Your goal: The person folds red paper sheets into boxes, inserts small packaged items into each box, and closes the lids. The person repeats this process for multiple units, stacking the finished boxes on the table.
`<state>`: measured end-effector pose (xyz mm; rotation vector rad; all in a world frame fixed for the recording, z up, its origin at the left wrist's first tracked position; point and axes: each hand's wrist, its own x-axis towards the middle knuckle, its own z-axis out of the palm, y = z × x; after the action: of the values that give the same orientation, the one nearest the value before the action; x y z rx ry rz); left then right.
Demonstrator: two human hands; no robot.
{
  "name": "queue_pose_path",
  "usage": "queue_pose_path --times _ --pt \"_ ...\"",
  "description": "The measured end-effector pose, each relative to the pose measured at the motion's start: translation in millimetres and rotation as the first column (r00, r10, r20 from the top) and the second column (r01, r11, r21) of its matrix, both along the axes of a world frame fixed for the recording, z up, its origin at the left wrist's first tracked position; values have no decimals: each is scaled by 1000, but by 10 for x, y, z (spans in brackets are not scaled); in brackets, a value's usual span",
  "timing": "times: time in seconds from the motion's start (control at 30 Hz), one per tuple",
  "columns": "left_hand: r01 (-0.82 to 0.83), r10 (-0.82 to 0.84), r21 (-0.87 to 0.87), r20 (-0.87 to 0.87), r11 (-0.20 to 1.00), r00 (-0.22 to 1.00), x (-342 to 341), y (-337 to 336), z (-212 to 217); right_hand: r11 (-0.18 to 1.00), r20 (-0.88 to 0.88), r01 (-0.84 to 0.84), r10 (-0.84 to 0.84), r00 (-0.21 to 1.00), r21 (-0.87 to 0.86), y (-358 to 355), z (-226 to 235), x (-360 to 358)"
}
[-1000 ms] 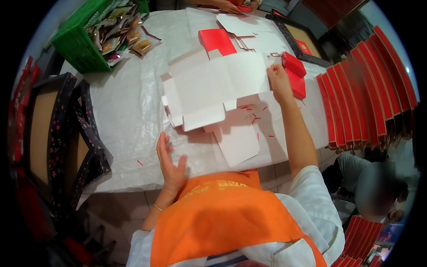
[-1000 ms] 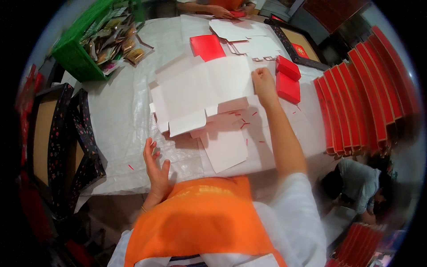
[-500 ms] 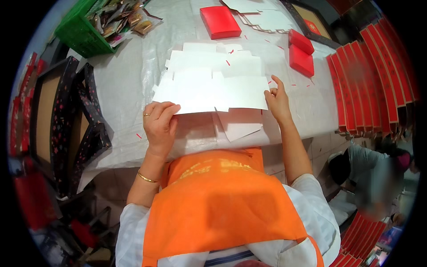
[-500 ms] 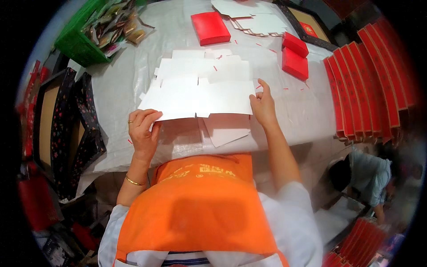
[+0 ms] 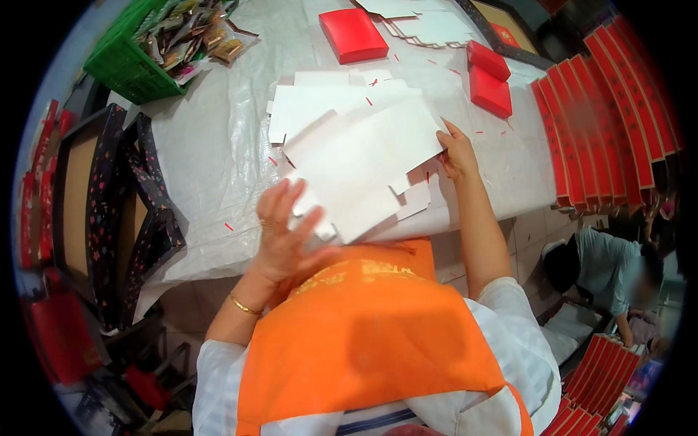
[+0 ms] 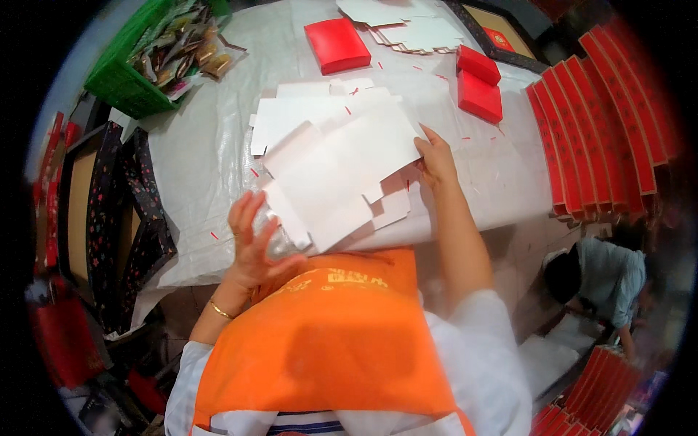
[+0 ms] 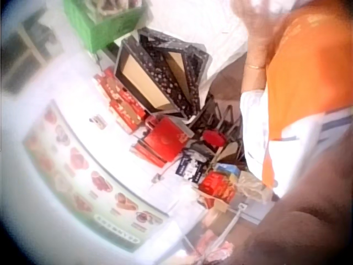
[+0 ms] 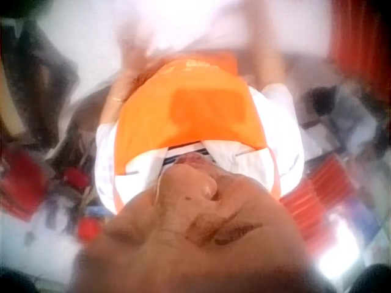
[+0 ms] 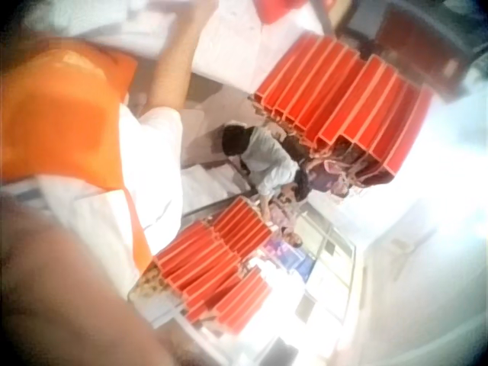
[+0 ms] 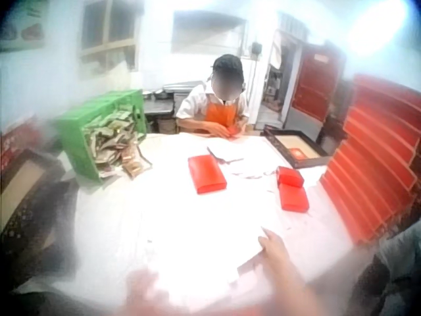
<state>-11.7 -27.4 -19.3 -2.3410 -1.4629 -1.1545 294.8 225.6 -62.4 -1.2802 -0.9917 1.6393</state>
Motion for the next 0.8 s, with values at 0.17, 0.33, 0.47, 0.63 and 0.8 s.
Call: queue_pose_path --times 0.17,0.33,0.47,0.63,0.8 --pt "6 11 -122 133 993 991 -396 -54 -242 990 -208 -19 -11 978 -142 356 -51 19" --pt "-158 345 -410 437 898 830 -446 -164 -633 968 -352 244 -250 902 -63 457 -60 -128" --pt "484 460 -570 821 664 337 -245 -162 -683 997 -336 22 -45 941 -72 -242 352 -507" --pt "485 360 -185 884 855 -297 304 182 -469 979 -112 -199 204 973 48 -1476 277 -807" --pt "346 385 -289 887 893 -254 259 423 -193 482 53 -866 869 492 134 -1641 691 -745"
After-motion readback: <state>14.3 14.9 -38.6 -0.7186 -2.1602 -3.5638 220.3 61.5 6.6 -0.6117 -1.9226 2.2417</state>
